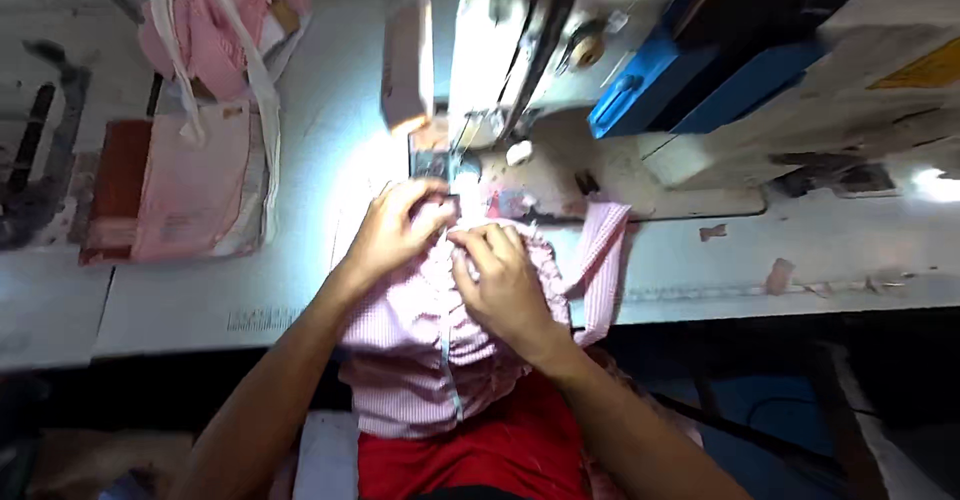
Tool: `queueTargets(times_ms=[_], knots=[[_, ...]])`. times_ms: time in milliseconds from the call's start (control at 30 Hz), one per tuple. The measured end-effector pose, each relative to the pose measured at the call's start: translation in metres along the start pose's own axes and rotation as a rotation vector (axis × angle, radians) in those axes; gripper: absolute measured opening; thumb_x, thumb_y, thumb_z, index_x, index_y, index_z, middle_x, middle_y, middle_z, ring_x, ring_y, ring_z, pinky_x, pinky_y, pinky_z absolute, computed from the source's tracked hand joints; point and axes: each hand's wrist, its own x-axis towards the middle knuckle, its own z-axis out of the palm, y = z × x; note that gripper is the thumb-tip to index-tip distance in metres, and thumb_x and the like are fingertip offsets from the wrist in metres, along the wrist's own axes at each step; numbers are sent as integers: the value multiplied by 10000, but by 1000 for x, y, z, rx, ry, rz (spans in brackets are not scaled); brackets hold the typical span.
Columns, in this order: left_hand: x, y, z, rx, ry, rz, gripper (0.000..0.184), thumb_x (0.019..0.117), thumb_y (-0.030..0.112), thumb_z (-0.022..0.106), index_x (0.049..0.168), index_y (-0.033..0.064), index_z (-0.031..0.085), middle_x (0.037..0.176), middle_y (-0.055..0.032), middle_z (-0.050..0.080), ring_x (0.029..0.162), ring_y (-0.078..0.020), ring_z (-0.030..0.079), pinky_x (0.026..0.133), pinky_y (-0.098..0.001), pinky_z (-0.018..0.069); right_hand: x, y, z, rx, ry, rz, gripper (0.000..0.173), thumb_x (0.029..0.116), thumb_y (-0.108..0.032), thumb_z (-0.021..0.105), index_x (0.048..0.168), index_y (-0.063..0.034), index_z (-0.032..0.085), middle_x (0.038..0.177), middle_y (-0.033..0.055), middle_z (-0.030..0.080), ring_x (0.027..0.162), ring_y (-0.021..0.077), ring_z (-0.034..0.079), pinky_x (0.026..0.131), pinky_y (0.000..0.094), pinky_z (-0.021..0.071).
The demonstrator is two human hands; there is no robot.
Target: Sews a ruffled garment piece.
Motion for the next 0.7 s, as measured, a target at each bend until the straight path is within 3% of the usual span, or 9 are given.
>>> queueTargets(times_ms=[100,200,300,433,500,567,700], knots=[[-2,-9,-5,41,-70,54,355,944,379,686,1241,190,730,1208,41,711,1174,-126,620,1034,-391,500,5,3,-1,-98,1,-4,337,1001,-307,552,1216,-132,742,1115,79,710,1092,271,647,934,416,542],[-1,-16,3,0,-27,-44,233,924,390,730,1086,234,792,1059,75,722,1086,-84,637,957,-322,525,10,8,-4,-100,-22,-46,345,1020,-314,531,1250,-125,704,1146,89,704,1133,274,638,995,406,523],[7,-12,8,-6,16,-130,187,925,395,720,965,223,783,945,99,711,977,-44,644,870,-267,523,16,17,-11,-89,-33,-136,320,1024,-274,528,1274,-182,706,1100,83,679,1093,272,627,959,417,524],[15,-8,15,-40,71,-167,171,948,349,708,979,186,750,936,65,677,922,-66,637,845,-288,530,21,26,-18,-119,-75,-158,352,1043,-298,496,1340,-273,683,1093,95,671,1086,283,624,945,442,516],[15,-8,19,-41,97,-157,123,956,302,702,987,184,714,955,57,677,934,-86,645,881,-350,534,22,28,-17,-150,-112,-140,365,1056,-331,467,1360,-299,666,1125,99,665,1112,288,615,945,453,513],[15,-9,20,16,93,-136,130,951,317,702,1001,197,701,961,74,681,972,-97,632,937,-413,481,23,27,-17,-172,-136,-128,371,1051,-338,458,1352,-301,672,1155,111,662,1141,300,605,958,460,508],[14,-7,12,88,77,-72,181,948,274,706,1073,143,696,946,26,683,925,-124,640,885,-378,524,26,31,-17,-184,-126,-131,358,1042,-331,481,1329,-321,694,1096,93,667,1083,296,614,917,476,511]])
